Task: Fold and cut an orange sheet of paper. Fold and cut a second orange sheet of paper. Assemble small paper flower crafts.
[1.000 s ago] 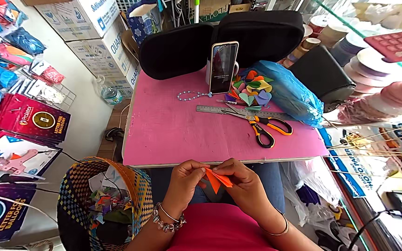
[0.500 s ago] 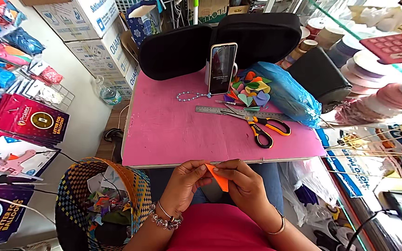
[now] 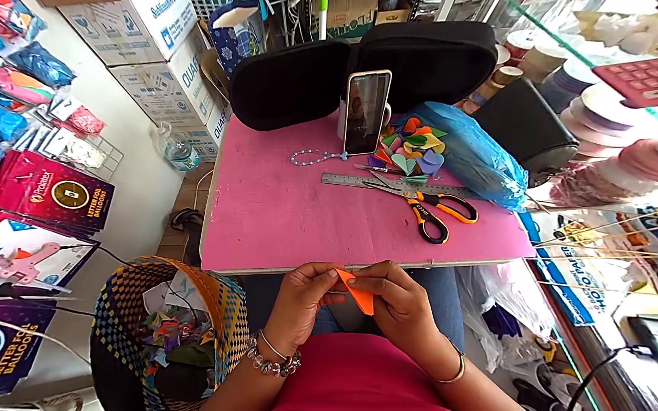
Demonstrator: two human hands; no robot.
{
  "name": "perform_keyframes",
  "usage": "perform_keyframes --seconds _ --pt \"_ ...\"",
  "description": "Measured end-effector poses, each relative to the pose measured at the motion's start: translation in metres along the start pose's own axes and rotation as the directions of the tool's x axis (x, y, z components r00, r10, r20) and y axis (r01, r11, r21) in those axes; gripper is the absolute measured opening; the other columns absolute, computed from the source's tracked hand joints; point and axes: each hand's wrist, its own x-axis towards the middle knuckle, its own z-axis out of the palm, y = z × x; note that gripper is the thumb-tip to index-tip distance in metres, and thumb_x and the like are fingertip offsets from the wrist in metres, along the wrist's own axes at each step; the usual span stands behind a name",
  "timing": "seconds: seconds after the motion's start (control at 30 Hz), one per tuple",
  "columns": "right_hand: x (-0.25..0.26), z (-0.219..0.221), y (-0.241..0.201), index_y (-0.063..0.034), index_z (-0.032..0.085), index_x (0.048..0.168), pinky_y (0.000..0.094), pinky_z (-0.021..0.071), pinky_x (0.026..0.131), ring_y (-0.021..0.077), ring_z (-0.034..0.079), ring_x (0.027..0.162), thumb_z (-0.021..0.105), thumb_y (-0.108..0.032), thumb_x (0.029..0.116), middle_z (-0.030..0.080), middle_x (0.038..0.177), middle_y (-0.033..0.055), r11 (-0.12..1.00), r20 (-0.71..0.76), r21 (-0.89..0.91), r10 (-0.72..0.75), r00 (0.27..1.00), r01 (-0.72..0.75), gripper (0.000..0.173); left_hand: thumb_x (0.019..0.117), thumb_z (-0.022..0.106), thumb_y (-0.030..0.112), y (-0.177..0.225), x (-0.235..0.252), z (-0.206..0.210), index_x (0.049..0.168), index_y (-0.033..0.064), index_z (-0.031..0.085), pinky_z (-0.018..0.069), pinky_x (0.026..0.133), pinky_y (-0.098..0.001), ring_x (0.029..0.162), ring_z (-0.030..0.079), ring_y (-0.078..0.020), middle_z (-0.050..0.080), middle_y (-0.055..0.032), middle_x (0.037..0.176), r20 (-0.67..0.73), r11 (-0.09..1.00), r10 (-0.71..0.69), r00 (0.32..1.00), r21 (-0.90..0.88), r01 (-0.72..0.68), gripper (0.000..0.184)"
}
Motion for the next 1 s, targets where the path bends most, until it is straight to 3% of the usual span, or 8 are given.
perform_keyframes --seconds 0.47,0.63,0.83,0.93,1.0 --pt "0.0 -0.002 0.001 -0.0062 0.075 0.102 0.0145 0.0535 0.09 0.0052 0.064 0.102 0.061 -0.001 0.0941 0.068 0.105 0.0062 0.999 0.062 0.027 0.023 0.998 -0.025 0.017 0.0991 0.051 -0.004 -0.005 0.003 0.0 0.098 -0.0017 0.071 0.0614 0.063 -0.0244 0.07 0.073 -0.0114 0.076 -0.0087 0.084 -0.05 0.991 0.082 0.995 0.109 -0.076 0.019" --pt "0.001 -0.004 0.003 -0.0051 0.075 0.101 0.014 0.0529 0.091 0.0052 0.064 0.102 0.06 0.001 0.0943 0.068 0.105 0.0072 1.0 0.067 -0.002 0.016 0.998 -0.016 0.018 0.102 0.048 0.0 -0.001 0.002 0.0 0.103 -0.0023 0.071 0.0624 0.069 -0.0269 0.077 0.075 -0.0139 0.076 -0.0104 0.091 -0.006 0.998 0.028 1.0 0.052 -0.028 0.022" --pt "0.0 -0.003 0.004 -0.0052 0.076 0.1 0.015 0.0536 0.091 0.0059 0.065 0.102 0.059 0.002 0.0936 0.069 0.105 0.0074 0.999 0.053 0.023 0.024 0.998 -0.025 0.019 0.0943 0.065 -0.005 0.0 0.001 0.006 0.101 -0.0019 0.07 0.0625 0.069 -0.0259 0.074 0.074 -0.012 0.075 -0.0077 0.087 -0.054 0.987 0.061 0.997 0.152 -0.052 0.009" --pt "0.001 -0.007 0.004 -0.0037 0.076 0.105 0.0179 0.0554 0.091 0.0073 0.066 0.106 0.057 0.003 0.0937 0.069 0.111 0.0078 0.984 0.101 0.131 0.108 0.989 -0.121 0.023 0.0939 0.065 -0.005 -0.001 0.002 0.007 0.1 -0.0024 0.07 0.0625 0.067 -0.0254 0.072 0.073 -0.0117 0.075 -0.0073 0.085 -0.078 0.98 0.102 0.992 0.181 -0.087 0.008" --pt "0.002 -0.012 0.002 -0.0018 0.073 0.114 0.0221 0.0574 0.092 0.0095 0.066 0.11 0.052 0.003 0.0966 0.068 0.121 0.0085 0.921 0.165 0.293 0.215 0.963 -0.256 0.028 0.0936 0.066 -0.005 -0.001 0.002 0.007 0.1 -0.0023 0.07 0.0629 0.067 -0.0255 0.072 0.073 -0.0115 0.075 -0.0066 0.085 -0.092 0.972 0.143 0.985 0.199 -0.122 0.009"
